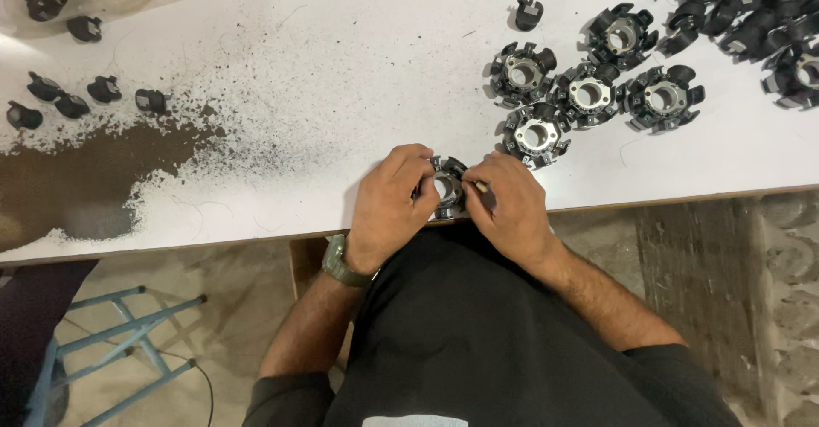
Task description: The person sits at a workbench assembling omni-style wheels, pressing black plastic rollers onto the hubs one at a time by hand and setting each finished wheel on the table. They occasionally use a small blade-like tool to help seat the rollers and reach across the table for more parts.
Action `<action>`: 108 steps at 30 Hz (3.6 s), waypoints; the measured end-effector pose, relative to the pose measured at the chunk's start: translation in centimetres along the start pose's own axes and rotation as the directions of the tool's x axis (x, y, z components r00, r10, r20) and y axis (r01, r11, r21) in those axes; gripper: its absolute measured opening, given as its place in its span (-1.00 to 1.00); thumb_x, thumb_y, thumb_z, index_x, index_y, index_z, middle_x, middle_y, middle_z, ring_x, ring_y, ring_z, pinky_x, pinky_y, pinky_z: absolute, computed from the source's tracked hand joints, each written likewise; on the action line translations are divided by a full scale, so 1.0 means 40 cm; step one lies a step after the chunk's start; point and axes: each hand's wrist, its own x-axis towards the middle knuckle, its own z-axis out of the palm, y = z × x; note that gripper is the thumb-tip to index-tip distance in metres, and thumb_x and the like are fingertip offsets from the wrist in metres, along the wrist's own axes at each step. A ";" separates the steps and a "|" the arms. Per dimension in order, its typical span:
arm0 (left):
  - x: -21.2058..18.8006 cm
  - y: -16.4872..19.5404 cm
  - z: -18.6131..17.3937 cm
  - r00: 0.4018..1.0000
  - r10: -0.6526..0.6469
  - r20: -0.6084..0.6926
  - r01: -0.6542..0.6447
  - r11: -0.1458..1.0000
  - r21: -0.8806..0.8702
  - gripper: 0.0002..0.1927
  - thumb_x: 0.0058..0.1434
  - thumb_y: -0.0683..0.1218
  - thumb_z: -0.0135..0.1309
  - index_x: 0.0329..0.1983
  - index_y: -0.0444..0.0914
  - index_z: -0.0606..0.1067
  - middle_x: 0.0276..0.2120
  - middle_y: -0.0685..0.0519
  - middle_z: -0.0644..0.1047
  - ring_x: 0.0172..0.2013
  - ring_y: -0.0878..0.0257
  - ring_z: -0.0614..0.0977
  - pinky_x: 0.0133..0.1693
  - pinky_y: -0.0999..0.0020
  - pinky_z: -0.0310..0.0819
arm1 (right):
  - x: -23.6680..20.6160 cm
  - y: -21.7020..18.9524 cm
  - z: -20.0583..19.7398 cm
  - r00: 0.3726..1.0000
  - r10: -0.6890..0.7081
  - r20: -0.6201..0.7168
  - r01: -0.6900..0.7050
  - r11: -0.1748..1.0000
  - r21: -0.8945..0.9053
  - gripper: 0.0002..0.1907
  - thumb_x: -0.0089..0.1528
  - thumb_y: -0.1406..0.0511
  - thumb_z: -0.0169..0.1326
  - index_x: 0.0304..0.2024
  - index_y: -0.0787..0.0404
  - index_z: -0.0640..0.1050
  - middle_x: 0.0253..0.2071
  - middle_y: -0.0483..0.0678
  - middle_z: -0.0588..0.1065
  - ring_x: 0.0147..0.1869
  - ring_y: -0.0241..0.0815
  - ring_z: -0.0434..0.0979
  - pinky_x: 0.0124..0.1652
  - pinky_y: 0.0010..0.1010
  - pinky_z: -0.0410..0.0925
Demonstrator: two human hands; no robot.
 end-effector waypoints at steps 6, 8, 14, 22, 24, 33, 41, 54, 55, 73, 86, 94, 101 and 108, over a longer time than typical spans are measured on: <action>0.010 0.002 0.003 0.979 0.199 0.045 -0.204 0.967 0.152 -0.86 0.09 -0.20 0.16 -0.26 -0.26 0.53 -0.01 -0.04 0.52 -0.08 -0.01 0.62 -0.10 0.11 0.53 | 0.002 0.004 0.002 1.000 -0.025 -0.005 0.025 1.000 0.017 -0.74 0.17 0.52 0.23 -0.14 0.27 0.48 -0.21 0.05 0.51 -0.09 0.11 0.56 0.17 -0.04 0.43; 0.013 0.006 0.004 0.980 0.185 0.068 -0.192 0.974 0.120 -0.87 0.15 -0.20 0.15 -0.22 -0.27 0.53 0.00 -0.06 0.54 -0.13 -0.01 0.62 -0.14 0.13 0.54 | 0.003 0.004 0.002 1.000 -0.023 -0.005 0.023 1.000 0.012 -0.74 0.17 0.52 0.23 -0.14 0.27 0.48 -0.20 0.05 0.51 -0.08 0.13 0.55 0.15 -0.06 0.44; 0.009 0.008 -0.002 0.999 0.023 -0.035 -0.024 0.999 -0.036 -0.85 0.23 -0.21 0.13 -0.13 -0.28 0.52 -0.10 -0.04 0.58 -0.21 -0.05 0.64 -0.18 0.14 0.55 | -0.005 0.005 0.005 0.995 -0.080 -0.056 0.081 0.996 0.029 -0.72 0.14 0.52 0.25 -0.13 0.26 0.49 -0.16 0.05 0.53 0.00 0.10 0.57 0.21 0.02 0.41; 0.000 0.009 0.002 0.999 -0.044 -0.007 0.044 0.999 -0.022 -0.88 0.21 -0.22 0.15 -0.19 -0.29 0.51 -0.13 -0.01 0.59 -0.25 0.01 0.65 -0.22 0.17 0.55 | -0.017 0.015 0.018 0.994 -0.109 -0.021 0.110 0.994 0.022 -0.69 0.13 0.49 0.29 -0.11 0.24 0.52 -0.09 0.07 0.52 0.08 0.07 0.55 0.27 0.04 0.35; -0.001 0.008 0.002 0.999 -0.053 0.004 0.053 0.998 -0.023 -0.88 0.21 -0.22 0.15 -0.19 -0.29 0.51 -0.13 -0.01 0.59 -0.25 0.03 0.65 -0.22 0.18 0.56 | -0.016 0.017 0.021 0.994 -0.107 -0.002 0.107 0.994 0.018 -0.69 0.12 0.49 0.30 -0.10 0.24 0.53 -0.10 0.07 0.52 0.08 0.07 0.54 0.27 0.04 0.35; -0.012 -0.006 0.003 0.999 -0.035 0.009 0.036 0.999 -0.011 -0.85 0.14 -0.26 0.10 -0.21 -0.32 0.49 -0.06 -0.04 0.56 -0.23 0.02 0.64 -0.21 0.17 0.55 | -0.017 0.017 0.025 0.993 -0.115 -0.015 0.115 0.993 -0.005 -0.67 0.11 0.49 0.30 -0.11 0.24 0.52 -0.12 0.05 0.52 0.07 0.06 0.55 0.27 0.06 0.35; -0.027 -0.010 0.007 0.999 -0.052 -0.016 0.051 0.997 -0.059 -0.88 0.11 -0.26 0.11 -0.26 -0.32 0.49 -0.06 -0.04 0.55 -0.22 0.02 0.64 -0.22 0.17 0.56 | -0.013 0.011 0.037 0.984 -0.177 -0.024 0.177 0.984 -0.026 -0.65 0.10 0.51 0.32 -0.11 0.23 0.52 -0.14 0.03 0.51 0.05 0.06 0.55 0.20 0.05 0.37; -0.025 0.045 -0.017 0.969 0.155 -0.191 -0.089 0.946 0.313 -0.48 0.12 0.03 0.28 0.04 -0.35 0.46 0.14 -0.23 0.42 0.15 -0.13 0.48 0.10 -0.03 0.44 | -0.056 0.042 0.022 0.975 -0.210 -0.078 0.207 0.977 -0.044 -0.75 0.15 0.44 0.24 -0.13 0.22 0.52 -0.16 0.03 0.57 0.06 -0.04 0.59 0.34 0.08 0.23; -0.023 0.052 -0.015 0.974 0.168 -0.151 -0.107 0.933 0.344 -0.32 0.05 0.14 0.31 0.11 -0.37 0.45 0.14 -0.27 0.41 0.15 -0.14 0.45 0.09 -0.07 0.40 | -0.070 0.060 -0.001 0.973 -0.185 -0.136 0.182 0.983 -0.038 -0.78 0.18 0.45 0.21 -0.14 0.23 0.50 -0.16 0.04 0.57 0.07 -0.07 0.60 0.36 0.07 0.24; 0.198 0.160 0.236 0.956 0.191 0.225 -0.243 0.941 0.236 -0.06 0.06 0.21 0.34 0.37 -0.30 0.22 0.14 -0.18 0.37 0.05 -0.05 0.45 -0.06 -0.02 0.44 | -0.072 0.305 -0.353 0.983 0.109 -0.147 -0.175 0.803 -0.570 -0.65 0.27 0.24 0.39 0.00 0.26 0.58 0.29 0.20 0.33 0.47 0.30 0.25 0.40 0.05 0.14; 0.247 0.090 0.216 0.945 0.328 0.006 -0.328 0.943 0.056 -0.02 0.12 0.17 0.38 0.43 -0.33 0.15 0.21 -0.25 0.29 0.16 -0.11 0.43 0.09 0.02 0.48 | 0.012 0.259 -0.304 0.990 0.140 -0.034 -0.143 0.914 -0.380 -0.56 0.16 0.26 0.48 -0.01 0.26 0.59 0.40 0.23 0.31 0.43 0.16 0.38 0.33 -0.13 0.37; 0.351 0.031 0.256 0.972 0.235 -0.030 -0.224 0.954 0.198 0.02 0.08 0.20 0.38 0.48 -0.19 0.12 0.30 -0.19 0.29 0.11 -0.13 0.49 0.05 0.00 0.52 | 0.073 0.227 -0.232 0.981 0.194 0.025 -0.158 0.860 -0.485 -0.50 0.01 0.26 0.48 -0.04 0.24 0.61 0.32 0.28 0.34 0.33 0.29 0.37 0.21 -0.02 0.34; 0.331 0.030 0.237 0.983 0.180 0.041 -0.183 0.979 0.091 0.06 0.10 0.26 0.35 0.51 -0.15 0.08 0.34 -0.21 0.27 0.04 -0.19 0.54 -0.02 -0.01 0.56 | 0.057 0.223 -0.252 0.989 0.149 0.014 -0.127 0.886 -0.447 -0.54 -0.04 0.29 0.46 -0.11 0.22 0.62 0.25 0.28 0.37 0.31 0.29 0.40 0.20 -0.03 0.35; 0.338 0.042 0.227 0.985 0.153 -0.077 -0.153 0.988 0.003 0.03 0.14 0.23 0.34 0.52 -0.18 0.08 0.32 -0.21 0.27 0.12 -0.17 0.53 0.07 0.01 0.55 | 0.095 0.192 -0.289 0.966 0.226 0.130 -0.143 0.876 -0.461 -0.55 -0.04 0.29 0.44 -0.12 0.23 0.63 0.23 0.23 0.41 0.21 0.24 0.46 0.12 -0.07 0.40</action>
